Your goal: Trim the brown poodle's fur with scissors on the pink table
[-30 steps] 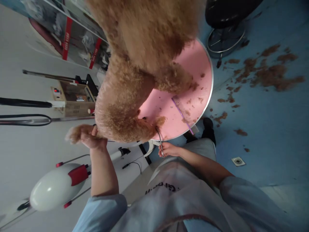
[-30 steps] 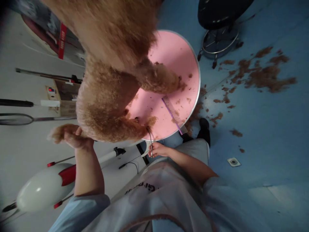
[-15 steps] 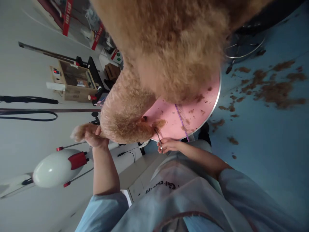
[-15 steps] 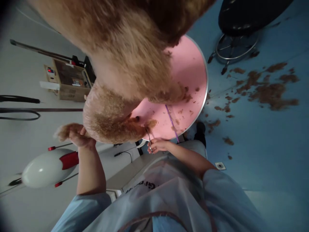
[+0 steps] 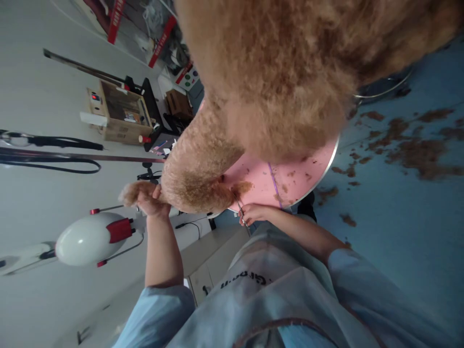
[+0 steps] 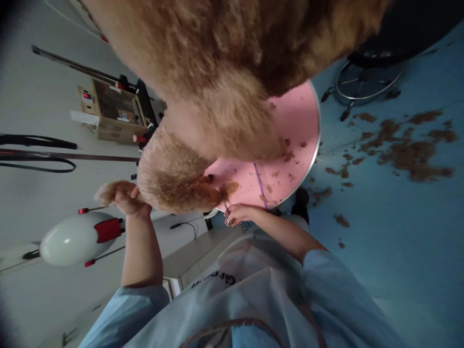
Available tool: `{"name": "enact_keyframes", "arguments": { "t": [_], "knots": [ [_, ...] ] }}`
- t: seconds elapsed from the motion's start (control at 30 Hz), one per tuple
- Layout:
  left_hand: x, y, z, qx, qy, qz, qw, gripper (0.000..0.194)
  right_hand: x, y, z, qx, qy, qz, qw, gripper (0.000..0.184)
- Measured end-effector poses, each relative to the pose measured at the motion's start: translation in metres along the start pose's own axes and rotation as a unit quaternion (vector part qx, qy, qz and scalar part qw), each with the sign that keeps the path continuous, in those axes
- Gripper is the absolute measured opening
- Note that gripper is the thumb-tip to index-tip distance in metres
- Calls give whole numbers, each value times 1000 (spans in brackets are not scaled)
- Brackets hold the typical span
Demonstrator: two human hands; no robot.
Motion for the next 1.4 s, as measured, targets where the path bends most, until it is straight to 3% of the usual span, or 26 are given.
{"name": "enact_keyframes", "arguments": {
  "t": [0.17, 0.27, 0.4, 0.6, 0.7, 0.83, 0.97, 1.17, 1.4],
  "knots": [
    [0, -3, 3, 13, -24, -78, 997, 42, -6, -24, 20, 75, 94, 55, 991, 33],
    [2, -3, 6, 29, -44, -105, 993, 42, -23, -42, 37, 70, 178, 114, 975, 31],
    [2, -4, 7, 35, -31, -125, 991, 46, -48, -48, 46, 54, 211, 166, 962, 25],
    [1, -8, 11, 25, -9, -136, 990, 52, -63, -36, 47, 51, 199, 206, 957, 17],
    [1, -8, 11, 19, -10, -102, 995, 48, -66, -34, 48, 34, 181, 228, 956, 8],
    [3, -9, 11, 24, -31, -71, 997, 39, -71, -28, 52, 42, 175, 245, 953, 13],
    [2, -11, 12, 21, -11, -56, 998, 37, -80, -23, 58, 25, 141, 280, 949, 5],
    [2, -8, 13, 48, 5, -35, 998, 34, -92, -16, 61, -6, 105, 332, 937, 9],
    [2, -8, 14, 43, -9, -33, 998, 39, -88, -13, 61, -15, 11, 288, 957, 17]
  ]
}}
Point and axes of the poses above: each hand's wrist, its own z-axis away from the middle knuckle, its own y-axis out of the back of the hand, x = y × z, the point moved 4 cm from there along -z, towards the middle knuckle, and after that the axes turned 3 degrees about z, right-handed, at the moved point
